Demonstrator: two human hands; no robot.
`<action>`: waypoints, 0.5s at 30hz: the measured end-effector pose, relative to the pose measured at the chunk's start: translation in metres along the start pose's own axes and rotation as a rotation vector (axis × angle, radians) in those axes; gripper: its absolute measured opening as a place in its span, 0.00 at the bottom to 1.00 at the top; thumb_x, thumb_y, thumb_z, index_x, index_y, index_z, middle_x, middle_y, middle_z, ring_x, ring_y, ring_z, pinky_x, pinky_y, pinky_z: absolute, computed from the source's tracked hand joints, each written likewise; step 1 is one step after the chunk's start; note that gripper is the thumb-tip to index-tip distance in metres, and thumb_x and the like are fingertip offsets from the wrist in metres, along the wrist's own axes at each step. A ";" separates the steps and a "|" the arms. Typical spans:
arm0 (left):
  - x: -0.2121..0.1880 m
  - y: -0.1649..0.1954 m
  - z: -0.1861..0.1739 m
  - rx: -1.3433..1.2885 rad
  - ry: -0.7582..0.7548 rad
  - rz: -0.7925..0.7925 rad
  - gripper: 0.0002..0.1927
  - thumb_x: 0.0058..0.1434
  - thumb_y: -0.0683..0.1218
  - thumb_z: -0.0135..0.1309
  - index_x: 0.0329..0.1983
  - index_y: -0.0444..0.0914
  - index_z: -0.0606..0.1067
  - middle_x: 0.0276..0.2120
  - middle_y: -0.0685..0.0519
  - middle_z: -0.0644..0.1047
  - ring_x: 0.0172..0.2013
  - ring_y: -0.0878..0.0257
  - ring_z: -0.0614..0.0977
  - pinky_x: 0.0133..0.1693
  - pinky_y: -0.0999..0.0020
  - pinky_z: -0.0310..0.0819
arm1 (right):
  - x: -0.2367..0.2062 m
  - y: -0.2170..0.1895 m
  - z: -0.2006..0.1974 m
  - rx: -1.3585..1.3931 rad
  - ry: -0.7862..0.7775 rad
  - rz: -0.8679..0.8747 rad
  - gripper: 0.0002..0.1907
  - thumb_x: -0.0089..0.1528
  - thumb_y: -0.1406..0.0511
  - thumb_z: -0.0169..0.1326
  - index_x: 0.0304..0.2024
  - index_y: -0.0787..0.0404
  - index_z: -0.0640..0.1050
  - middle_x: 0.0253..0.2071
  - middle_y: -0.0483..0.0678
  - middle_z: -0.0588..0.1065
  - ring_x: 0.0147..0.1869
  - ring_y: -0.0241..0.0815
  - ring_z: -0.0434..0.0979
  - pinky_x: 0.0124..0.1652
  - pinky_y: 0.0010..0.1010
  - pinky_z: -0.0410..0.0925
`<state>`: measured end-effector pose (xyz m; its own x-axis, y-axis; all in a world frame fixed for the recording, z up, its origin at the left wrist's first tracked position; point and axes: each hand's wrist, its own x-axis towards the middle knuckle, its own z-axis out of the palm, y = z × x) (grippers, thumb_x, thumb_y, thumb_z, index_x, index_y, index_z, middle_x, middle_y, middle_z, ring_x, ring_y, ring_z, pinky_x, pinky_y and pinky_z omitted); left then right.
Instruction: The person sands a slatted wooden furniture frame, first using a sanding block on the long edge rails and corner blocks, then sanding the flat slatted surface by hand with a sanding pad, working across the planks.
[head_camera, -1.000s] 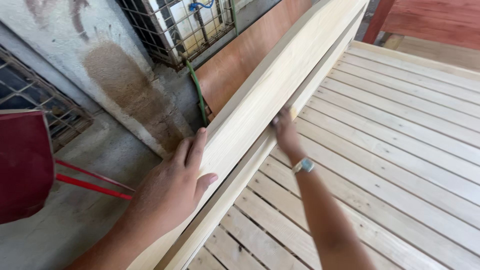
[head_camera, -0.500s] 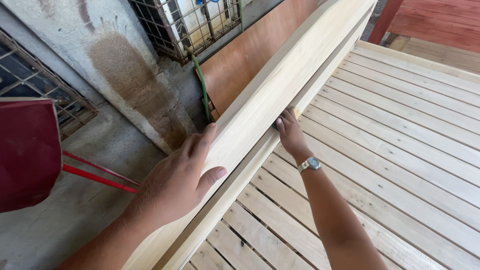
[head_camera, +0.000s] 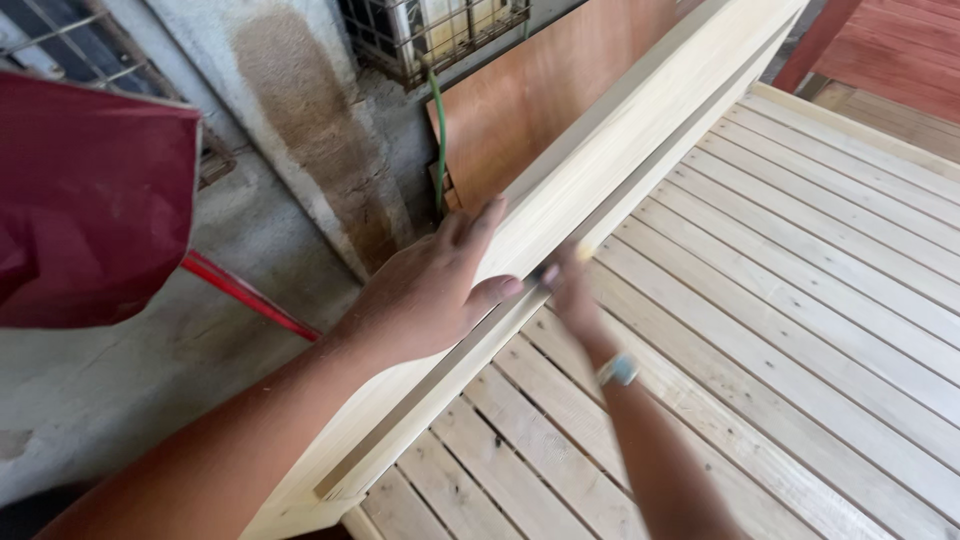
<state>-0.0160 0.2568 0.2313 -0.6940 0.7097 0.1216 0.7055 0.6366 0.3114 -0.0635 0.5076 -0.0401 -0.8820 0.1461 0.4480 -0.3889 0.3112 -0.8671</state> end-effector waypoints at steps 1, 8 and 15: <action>0.000 -0.001 0.000 0.008 0.061 0.062 0.41 0.68 0.63 0.44 0.75 0.37 0.48 0.62 0.36 0.67 0.51 0.40 0.79 0.45 0.48 0.77 | 0.017 0.002 -0.015 -0.323 -0.007 -0.075 0.19 0.74 0.64 0.41 0.66 0.60 0.67 0.69 0.57 0.68 0.72 0.58 0.66 0.64 0.50 0.61; 0.005 -0.007 0.005 -0.046 -0.007 0.004 0.44 0.66 0.65 0.43 0.76 0.39 0.45 0.62 0.36 0.66 0.54 0.43 0.78 0.46 0.50 0.79 | -0.066 -0.074 0.067 -0.458 -0.094 0.003 0.25 0.67 0.66 0.48 0.67 0.62 0.69 0.69 0.53 0.66 0.73 0.61 0.62 0.71 0.60 0.50; 0.007 -0.016 0.017 0.029 0.094 0.127 0.44 0.69 0.69 0.39 0.75 0.38 0.45 0.66 0.27 0.58 0.54 0.37 0.77 0.43 0.50 0.81 | -0.163 -0.173 0.176 -0.789 -0.496 -0.108 0.21 0.61 0.57 0.54 0.56 0.52 0.77 0.70 0.52 0.64 0.79 0.58 0.50 0.65 0.74 0.35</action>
<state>-0.0296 0.2566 0.2108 -0.6086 0.7544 0.2461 0.7912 0.5532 0.2609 0.1009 0.2642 -0.0014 -0.9351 -0.2811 0.2158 -0.3425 0.8731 -0.3470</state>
